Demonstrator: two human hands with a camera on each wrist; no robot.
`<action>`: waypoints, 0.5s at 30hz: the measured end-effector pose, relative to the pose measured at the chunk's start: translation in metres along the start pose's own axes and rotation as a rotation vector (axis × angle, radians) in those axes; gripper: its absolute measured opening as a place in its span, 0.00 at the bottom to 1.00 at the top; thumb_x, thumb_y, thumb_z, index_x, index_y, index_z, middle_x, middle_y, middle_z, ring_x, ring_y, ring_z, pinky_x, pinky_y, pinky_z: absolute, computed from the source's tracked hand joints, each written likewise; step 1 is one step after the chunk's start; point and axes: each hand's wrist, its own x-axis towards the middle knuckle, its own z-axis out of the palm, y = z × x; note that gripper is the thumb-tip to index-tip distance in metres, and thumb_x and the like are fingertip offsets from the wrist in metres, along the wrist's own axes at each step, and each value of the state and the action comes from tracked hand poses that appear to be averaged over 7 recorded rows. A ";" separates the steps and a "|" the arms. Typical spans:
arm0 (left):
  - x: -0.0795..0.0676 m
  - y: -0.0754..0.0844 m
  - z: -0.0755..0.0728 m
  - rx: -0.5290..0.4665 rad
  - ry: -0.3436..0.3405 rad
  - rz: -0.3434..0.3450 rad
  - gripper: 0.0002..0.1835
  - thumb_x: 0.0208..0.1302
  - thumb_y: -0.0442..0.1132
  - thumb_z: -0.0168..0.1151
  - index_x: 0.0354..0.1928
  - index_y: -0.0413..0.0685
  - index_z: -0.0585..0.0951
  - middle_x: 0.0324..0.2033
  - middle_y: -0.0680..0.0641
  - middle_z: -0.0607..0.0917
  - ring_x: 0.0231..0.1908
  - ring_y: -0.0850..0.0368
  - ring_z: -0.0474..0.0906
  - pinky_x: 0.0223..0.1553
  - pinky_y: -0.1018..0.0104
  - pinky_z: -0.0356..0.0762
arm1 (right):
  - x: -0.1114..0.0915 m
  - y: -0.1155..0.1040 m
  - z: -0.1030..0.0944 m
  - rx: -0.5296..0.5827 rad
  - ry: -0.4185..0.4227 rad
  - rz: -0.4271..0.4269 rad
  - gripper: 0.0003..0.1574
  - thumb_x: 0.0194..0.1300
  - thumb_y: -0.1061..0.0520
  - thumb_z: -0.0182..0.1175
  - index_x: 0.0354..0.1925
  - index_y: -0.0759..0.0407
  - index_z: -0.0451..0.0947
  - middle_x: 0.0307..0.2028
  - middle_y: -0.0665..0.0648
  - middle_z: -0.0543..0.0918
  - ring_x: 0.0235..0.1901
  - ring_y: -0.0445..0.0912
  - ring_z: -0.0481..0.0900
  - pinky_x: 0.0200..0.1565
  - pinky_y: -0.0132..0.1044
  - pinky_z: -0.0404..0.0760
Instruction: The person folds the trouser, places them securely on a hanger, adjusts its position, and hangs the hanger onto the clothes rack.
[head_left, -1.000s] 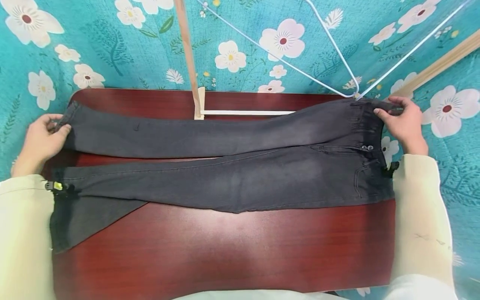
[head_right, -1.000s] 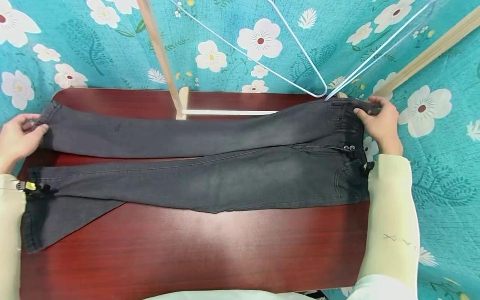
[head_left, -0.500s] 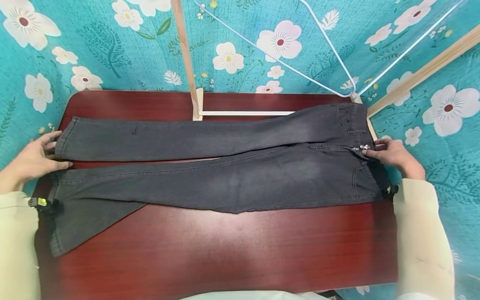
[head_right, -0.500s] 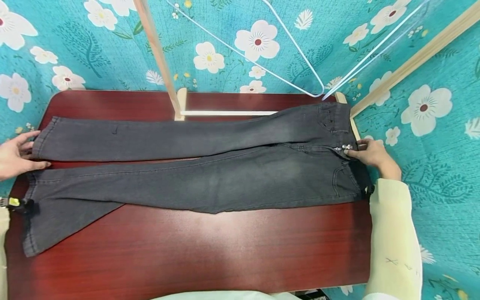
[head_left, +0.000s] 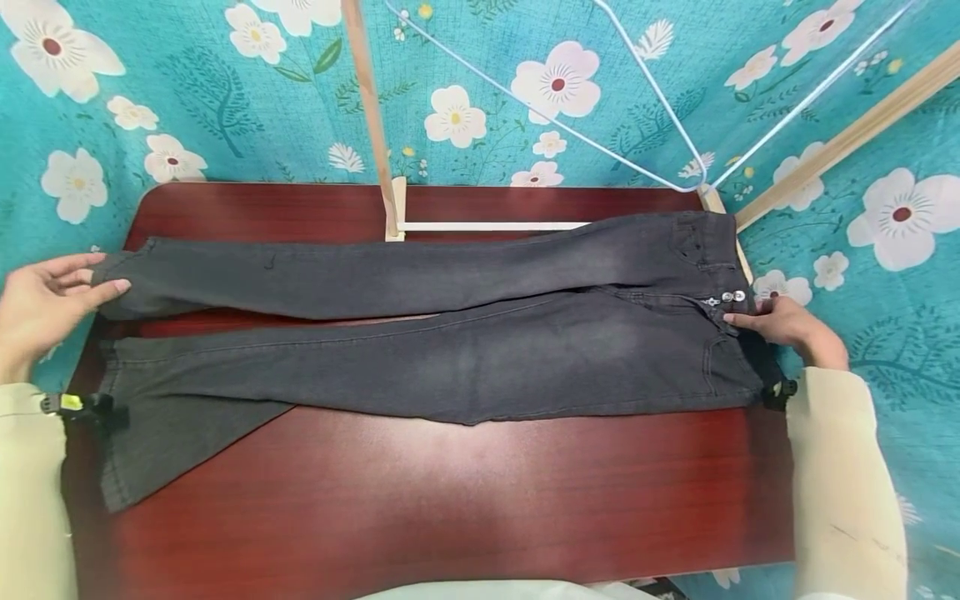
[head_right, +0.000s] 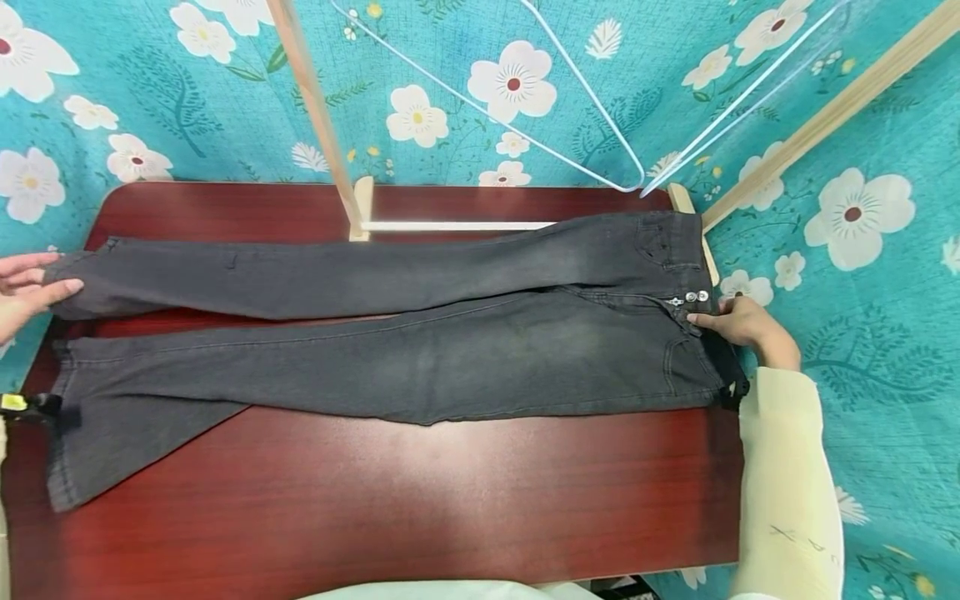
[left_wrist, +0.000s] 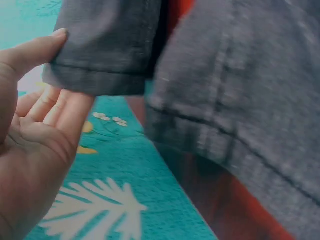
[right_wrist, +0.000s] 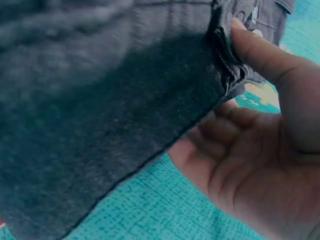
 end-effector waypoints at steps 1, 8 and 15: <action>0.000 0.002 -0.001 -0.035 0.023 0.006 0.38 0.70 0.51 0.63 0.76 0.41 0.64 0.37 0.67 0.82 0.24 0.80 0.64 0.20 0.78 0.62 | -0.001 0.001 -0.002 -0.012 -0.021 -0.013 0.54 0.73 0.32 0.52 0.57 0.87 0.59 0.52 0.86 0.63 0.51 0.73 0.69 0.53 0.65 0.74; 0.001 0.004 -0.006 -0.087 0.058 0.041 0.34 0.71 0.46 0.62 0.76 0.48 0.65 0.29 0.83 0.67 0.23 0.90 0.67 0.22 0.85 0.66 | -0.008 0.015 -0.020 -0.006 -0.135 -0.060 0.60 0.77 0.35 0.48 0.70 0.90 0.42 0.64 0.90 0.55 0.60 0.76 0.64 0.56 0.64 0.75; 0.003 -0.015 0.006 0.071 -0.023 -0.005 0.36 0.76 0.51 0.52 0.78 0.41 0.59 0.72 0.24 0.61 0.60 0.42 0.76 0.47 0.54 0.79 | -0.011 0.028 -0.018 -0.037 -0.179 -0.055 0.56 0.77 0.38 0.50 0.67 0.91 0.49 0.60 0.90 0.59 0.55 0.74 0.70 0.50 0.56 0.80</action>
